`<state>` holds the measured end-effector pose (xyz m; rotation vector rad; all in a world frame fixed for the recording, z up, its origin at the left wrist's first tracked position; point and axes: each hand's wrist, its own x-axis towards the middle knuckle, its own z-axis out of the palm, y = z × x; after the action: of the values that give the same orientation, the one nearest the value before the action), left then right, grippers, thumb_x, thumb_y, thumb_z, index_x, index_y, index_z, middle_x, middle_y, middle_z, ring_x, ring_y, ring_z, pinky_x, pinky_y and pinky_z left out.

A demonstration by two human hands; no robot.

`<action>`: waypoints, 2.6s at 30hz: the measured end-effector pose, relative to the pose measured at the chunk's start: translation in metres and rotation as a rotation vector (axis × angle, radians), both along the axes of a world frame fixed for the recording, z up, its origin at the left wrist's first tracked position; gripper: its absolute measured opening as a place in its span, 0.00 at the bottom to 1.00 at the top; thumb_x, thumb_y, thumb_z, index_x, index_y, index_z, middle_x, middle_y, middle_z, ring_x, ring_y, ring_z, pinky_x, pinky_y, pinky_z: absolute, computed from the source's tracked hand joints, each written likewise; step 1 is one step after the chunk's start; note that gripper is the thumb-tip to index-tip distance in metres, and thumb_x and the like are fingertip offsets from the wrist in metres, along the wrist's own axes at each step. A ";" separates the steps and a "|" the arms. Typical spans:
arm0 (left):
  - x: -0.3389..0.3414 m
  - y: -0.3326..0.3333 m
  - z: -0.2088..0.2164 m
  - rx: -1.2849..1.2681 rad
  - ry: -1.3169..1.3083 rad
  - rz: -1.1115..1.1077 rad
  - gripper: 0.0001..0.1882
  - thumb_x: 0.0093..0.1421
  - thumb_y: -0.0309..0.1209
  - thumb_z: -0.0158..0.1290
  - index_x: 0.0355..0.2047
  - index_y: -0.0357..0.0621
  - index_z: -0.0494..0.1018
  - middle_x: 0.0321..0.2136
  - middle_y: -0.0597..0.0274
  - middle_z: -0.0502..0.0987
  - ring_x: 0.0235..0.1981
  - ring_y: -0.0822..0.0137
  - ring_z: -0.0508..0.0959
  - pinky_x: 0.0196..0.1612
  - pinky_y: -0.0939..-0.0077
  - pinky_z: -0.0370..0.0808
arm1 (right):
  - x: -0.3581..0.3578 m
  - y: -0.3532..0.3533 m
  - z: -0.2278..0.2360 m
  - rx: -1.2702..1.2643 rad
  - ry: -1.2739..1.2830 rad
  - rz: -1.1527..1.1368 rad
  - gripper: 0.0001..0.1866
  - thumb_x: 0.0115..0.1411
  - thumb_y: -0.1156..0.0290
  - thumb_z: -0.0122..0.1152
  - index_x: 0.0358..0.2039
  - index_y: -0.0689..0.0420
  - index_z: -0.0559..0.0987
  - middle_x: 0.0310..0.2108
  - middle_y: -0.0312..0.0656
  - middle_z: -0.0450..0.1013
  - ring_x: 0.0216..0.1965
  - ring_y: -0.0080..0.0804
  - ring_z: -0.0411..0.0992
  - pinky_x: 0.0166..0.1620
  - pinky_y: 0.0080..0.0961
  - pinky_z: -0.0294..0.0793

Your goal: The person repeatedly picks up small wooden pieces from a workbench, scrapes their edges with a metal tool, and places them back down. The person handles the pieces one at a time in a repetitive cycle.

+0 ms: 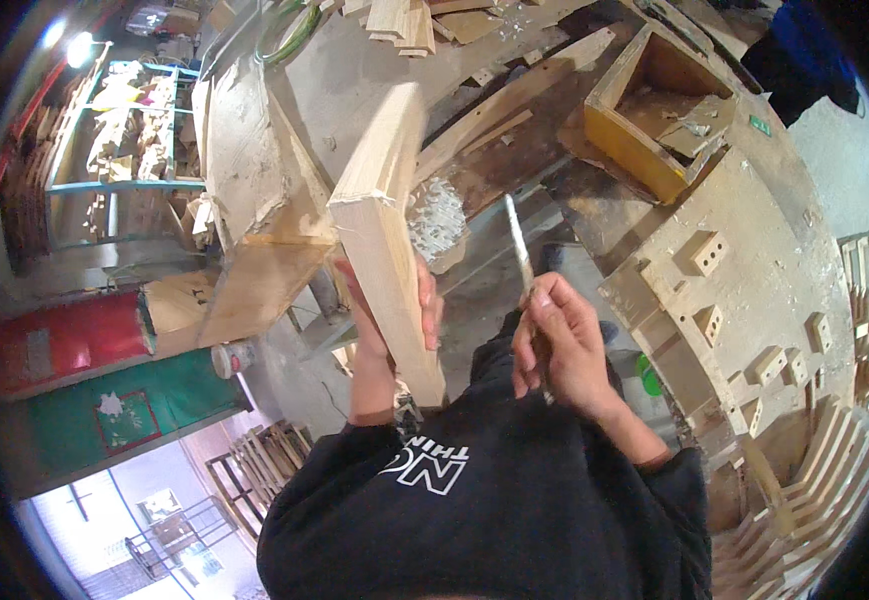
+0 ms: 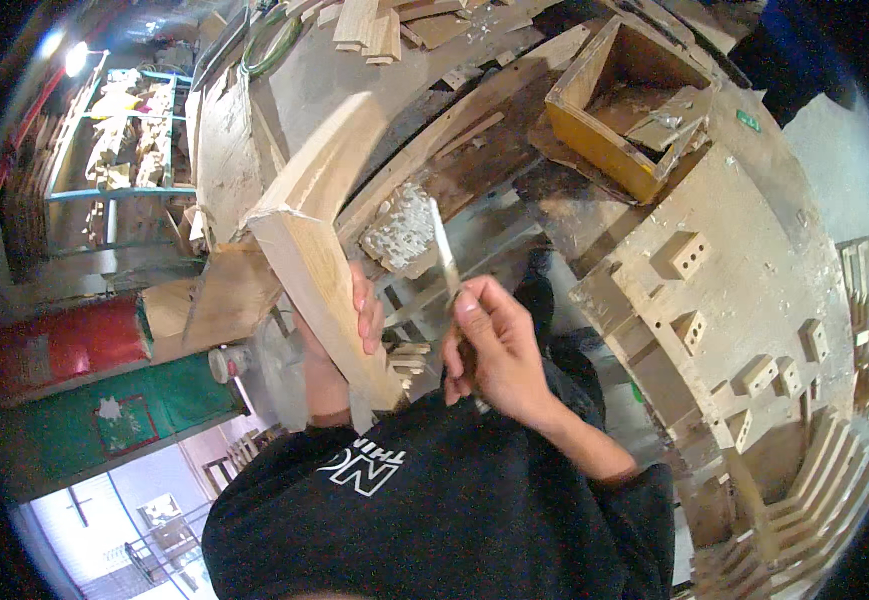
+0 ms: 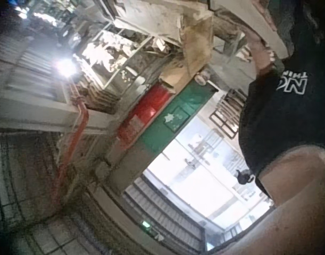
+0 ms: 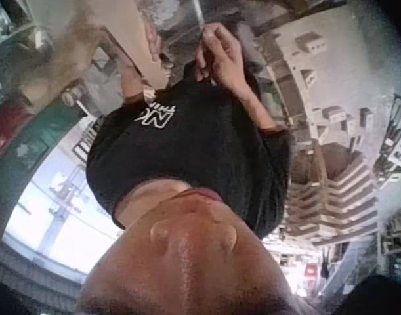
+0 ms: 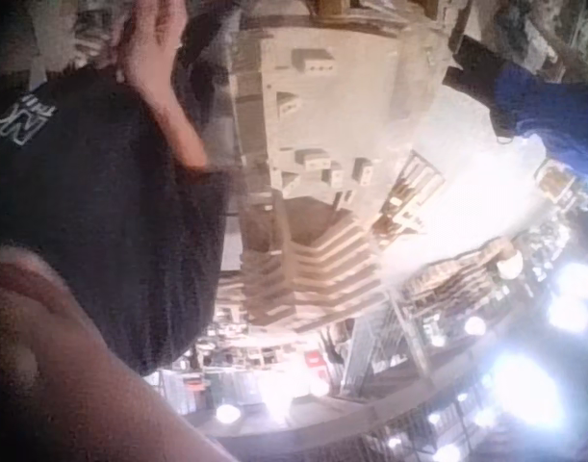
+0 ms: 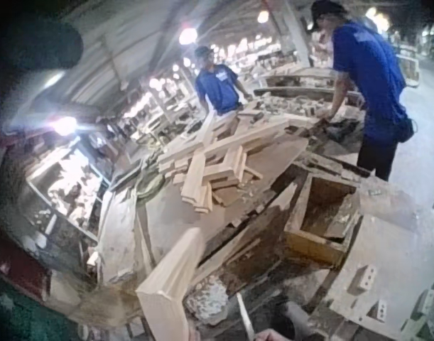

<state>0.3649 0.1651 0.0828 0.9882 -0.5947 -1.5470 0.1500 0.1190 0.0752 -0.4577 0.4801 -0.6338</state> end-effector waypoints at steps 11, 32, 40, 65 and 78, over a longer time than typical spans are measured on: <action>-0.008 0.007 -0.031 -0.059 0.298 0.119 0.42 0.49 0.67 0.49 0.49 0.41 0.67 0.31 0.54 0.72 0.29 0.63 0.73 0.29 0.71 0.73 | 0.033 0.036 0.032 -0.010 -0.109 -0.064 0.13 0.72 0.59 0.35 0.39 0.56 0.59 0.13 0.38 0.63 0.08 0.22 0.60 0.14 0.19 0.67; -0.025 0.029 -0.044 0.077 0.089 0.097 0.39 0.58 0.71 0.34 0.39 0.44 0.68 0.31 0.65 0.69 0.31 0.73 0.68 0.31 0.76 0.68 | 0.038 0.030 0.044 -0.370 -0.074 -0.215 0.09 0.71 0.67 0.40 0.41 0.60 0.65 0.15 0.33 0.64 0.11 0.16 0.60 0.15 0.15 0.61; 0.003 0.056 -0.043 0.039 -0.049 0.065 0.46 0.53 0.76 0.32 0.25 0.36 0.66 0.10 0.58 0.66 0.07 0.60 0.69 0.11 0.73 0.69 | 0.013 -0.018 0.005 -0.362 0.439 -0.261 0.10 0.66 0.70 0.51 0.44 0.63 0.75 0.18 0.31 0.68 0.16 0.14 0.65 0.19 0.14 0.67; 0.025 0.144 -0.024 -0.106 0.133 0.412 0.33 0.55 0.60 0.52 0.26 0.34 0.66 0.15 0.51 0.70 0.12 0.60 0.71 0.13 0.73 0.70 | 0.263 0.023 -0.232 -1.888 0.913 0.403 0.06 0.54 0.73 0.55 0.26 0.54 0.81 0.28 0.43 0.78 0.32 0.38 0.79 0.33 0.35 0.78; 0.031 0.148 -0.022 -0.126 0.125 0.347 0.33 0.55 0.59 0.51 0.25 0.34 0.66 0.15 0.52 0.69 0.12 0.61 0.71 0.13 0.73 0.70 | 0.204 0.025 -0.202 -1.412 1.152 0.618 0.07 0.56 0.76 0.51 0.32 0.59 0.78 0.29 0.54 0.77 0.33 0.54 0.77 0.36 0.43 0.77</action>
<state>0.3961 0.3133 0.0611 0.8419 -0.4021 -1.2374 0.3542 0.1442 -0.1271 -2.2765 0.8581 0.0790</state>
